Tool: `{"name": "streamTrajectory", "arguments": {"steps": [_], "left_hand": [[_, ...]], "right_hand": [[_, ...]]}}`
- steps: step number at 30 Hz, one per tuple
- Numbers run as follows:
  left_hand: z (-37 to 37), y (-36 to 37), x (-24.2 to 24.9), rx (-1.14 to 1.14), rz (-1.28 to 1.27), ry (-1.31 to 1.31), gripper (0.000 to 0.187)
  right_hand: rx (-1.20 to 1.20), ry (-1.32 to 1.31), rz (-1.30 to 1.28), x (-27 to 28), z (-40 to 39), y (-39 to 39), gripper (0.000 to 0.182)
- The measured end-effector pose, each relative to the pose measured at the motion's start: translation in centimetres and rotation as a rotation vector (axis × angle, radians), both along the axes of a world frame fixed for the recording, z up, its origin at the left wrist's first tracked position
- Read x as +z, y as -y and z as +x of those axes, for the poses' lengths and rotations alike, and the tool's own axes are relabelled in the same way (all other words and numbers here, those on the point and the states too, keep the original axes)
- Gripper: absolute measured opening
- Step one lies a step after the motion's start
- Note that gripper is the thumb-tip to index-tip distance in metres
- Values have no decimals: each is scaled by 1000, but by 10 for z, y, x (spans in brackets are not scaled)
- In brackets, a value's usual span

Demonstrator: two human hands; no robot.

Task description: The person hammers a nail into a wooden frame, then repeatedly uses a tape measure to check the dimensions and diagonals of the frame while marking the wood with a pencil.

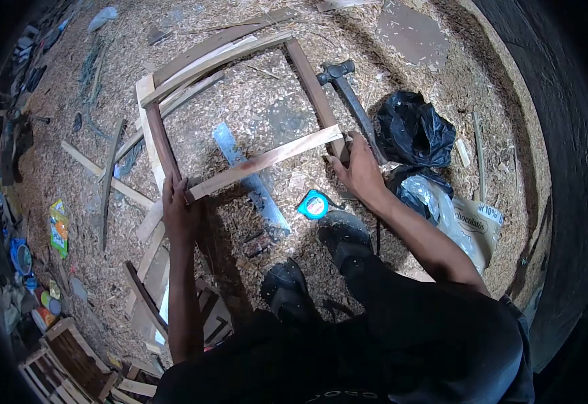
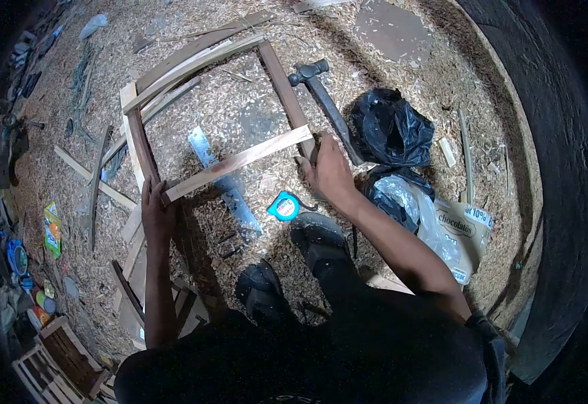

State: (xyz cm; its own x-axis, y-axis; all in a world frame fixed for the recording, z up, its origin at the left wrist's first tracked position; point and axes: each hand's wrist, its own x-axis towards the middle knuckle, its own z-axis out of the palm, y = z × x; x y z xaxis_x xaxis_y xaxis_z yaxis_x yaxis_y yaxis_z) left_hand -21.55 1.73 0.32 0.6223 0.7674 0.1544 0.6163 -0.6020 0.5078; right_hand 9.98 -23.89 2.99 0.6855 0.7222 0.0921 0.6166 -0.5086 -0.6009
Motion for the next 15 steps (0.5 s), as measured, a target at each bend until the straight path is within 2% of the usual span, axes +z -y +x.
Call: {"name": "streamTrajectory", "arguments": {"steps": [5,15], "left_hand": [[3,3,4,73,7,-27,36],[5,0,-2,107,45,-22,33]], "right_hand": [[1,-42,-61,-4,1,3,38],[34,-111,-59,4,-3,8,37]]}}
